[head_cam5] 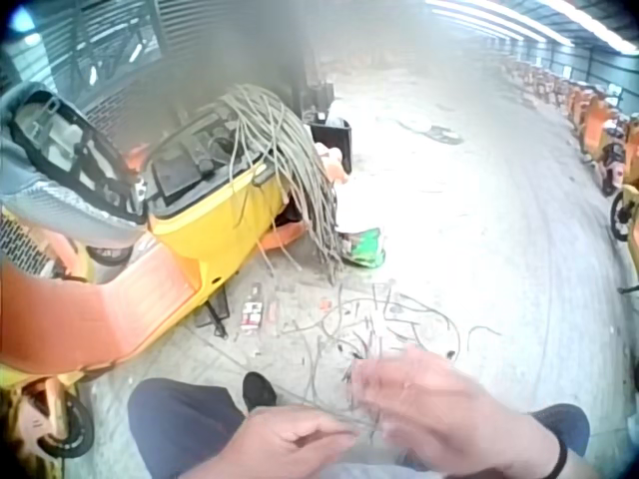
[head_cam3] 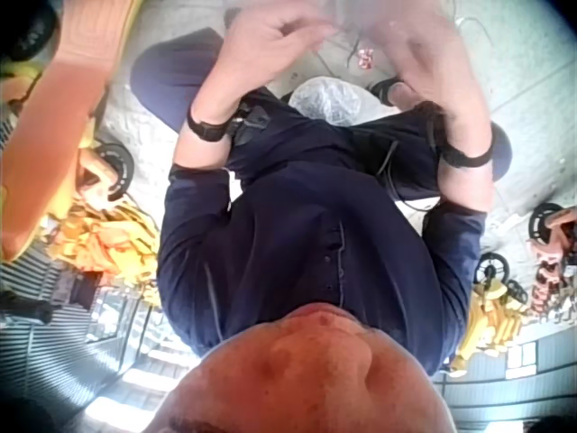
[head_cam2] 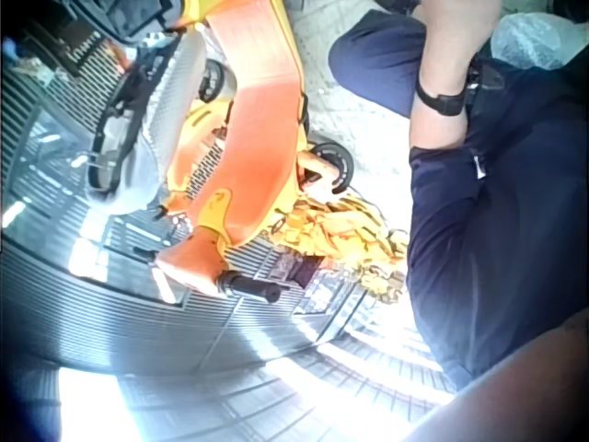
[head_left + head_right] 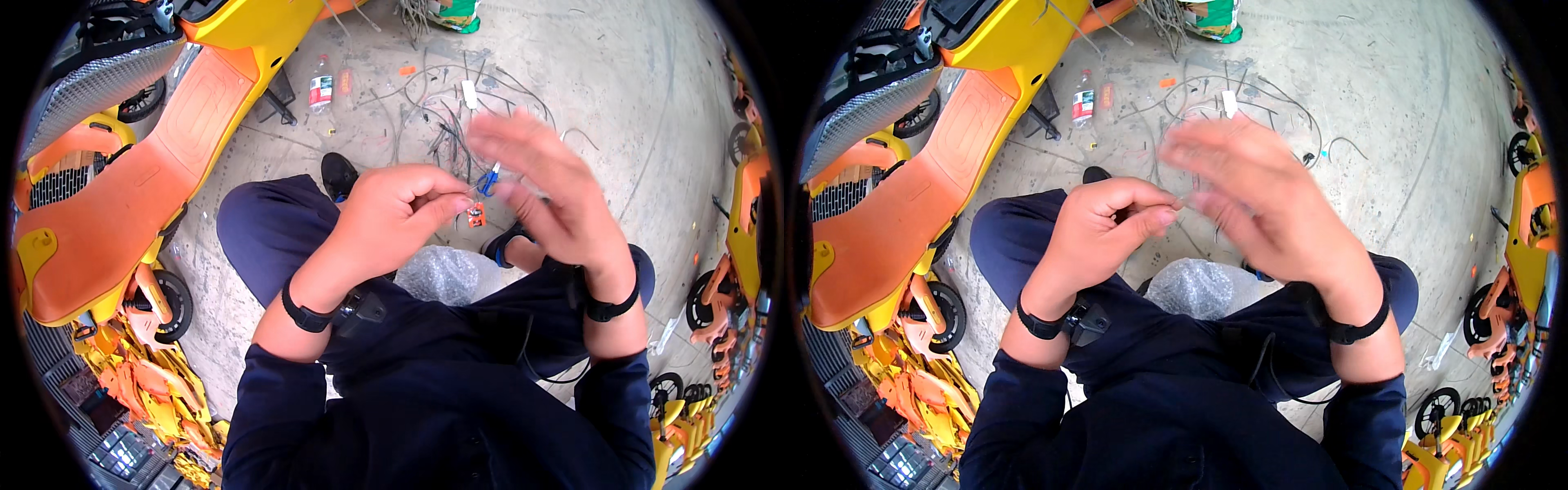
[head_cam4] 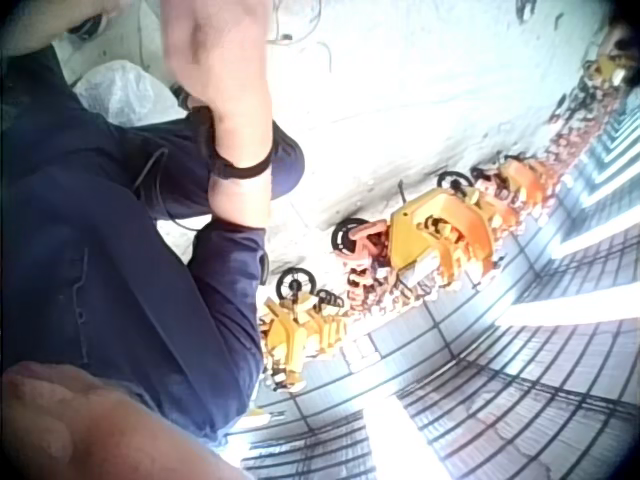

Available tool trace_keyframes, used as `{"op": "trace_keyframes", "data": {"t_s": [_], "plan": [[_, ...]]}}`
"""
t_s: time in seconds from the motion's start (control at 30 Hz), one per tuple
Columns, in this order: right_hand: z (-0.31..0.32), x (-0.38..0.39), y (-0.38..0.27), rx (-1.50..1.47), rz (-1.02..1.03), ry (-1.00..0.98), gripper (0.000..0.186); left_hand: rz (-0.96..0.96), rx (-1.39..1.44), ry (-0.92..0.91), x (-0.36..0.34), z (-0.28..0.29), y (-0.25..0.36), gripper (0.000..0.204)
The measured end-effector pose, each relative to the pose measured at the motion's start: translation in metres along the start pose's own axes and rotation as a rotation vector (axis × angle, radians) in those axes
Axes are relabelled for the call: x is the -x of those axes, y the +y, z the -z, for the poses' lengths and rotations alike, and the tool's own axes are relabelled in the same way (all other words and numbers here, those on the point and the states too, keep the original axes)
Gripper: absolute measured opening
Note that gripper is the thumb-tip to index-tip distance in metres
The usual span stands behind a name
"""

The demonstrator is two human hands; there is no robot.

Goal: The person uses scissors to strip the insulation off the end of a black wire and then twists the copper strands of two wires together by hand.

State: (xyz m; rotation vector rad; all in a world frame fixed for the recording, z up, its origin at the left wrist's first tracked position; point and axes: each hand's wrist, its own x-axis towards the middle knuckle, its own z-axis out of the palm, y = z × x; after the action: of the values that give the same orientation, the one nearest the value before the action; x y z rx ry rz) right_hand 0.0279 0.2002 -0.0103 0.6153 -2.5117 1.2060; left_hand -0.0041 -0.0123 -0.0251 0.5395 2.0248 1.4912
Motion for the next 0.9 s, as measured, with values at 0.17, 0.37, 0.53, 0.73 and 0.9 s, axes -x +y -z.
{"op": "trace_keyframes", "data": {"t_s": [0.17,0.37,0.53,0.73,0.9], "plan": [[-0.007,0.005,0.002,-0.108,-0.107,-0.175,0.023,-0.124,-0.157,0.096,-0.003,-0.005,0.002,0.011],[-0.011,0.008,0.004,-0.098,-0.179,-0.049,0.010,-0.221,-0.328,0.155,-0.004,-0.003,0.000,0.012],[-0.010,0.008,0.005,-0.117,-0.266,0.022,0.009,-0.336,-0.640,0.181,-0.007,0.003,0.003,0.011],[-0.028,0.009,-0.001,-0.139,-0.300,0.080,0.004,-0.011,0.532,0.169,-0.019,-0.008,-0.007,0.017],[-0.039,0.013,0.000,-0.197,-0.440,0.127,0.003,-0.033,0.779,0.305,-0.026,-0.026,-0.017,0.020]]}}
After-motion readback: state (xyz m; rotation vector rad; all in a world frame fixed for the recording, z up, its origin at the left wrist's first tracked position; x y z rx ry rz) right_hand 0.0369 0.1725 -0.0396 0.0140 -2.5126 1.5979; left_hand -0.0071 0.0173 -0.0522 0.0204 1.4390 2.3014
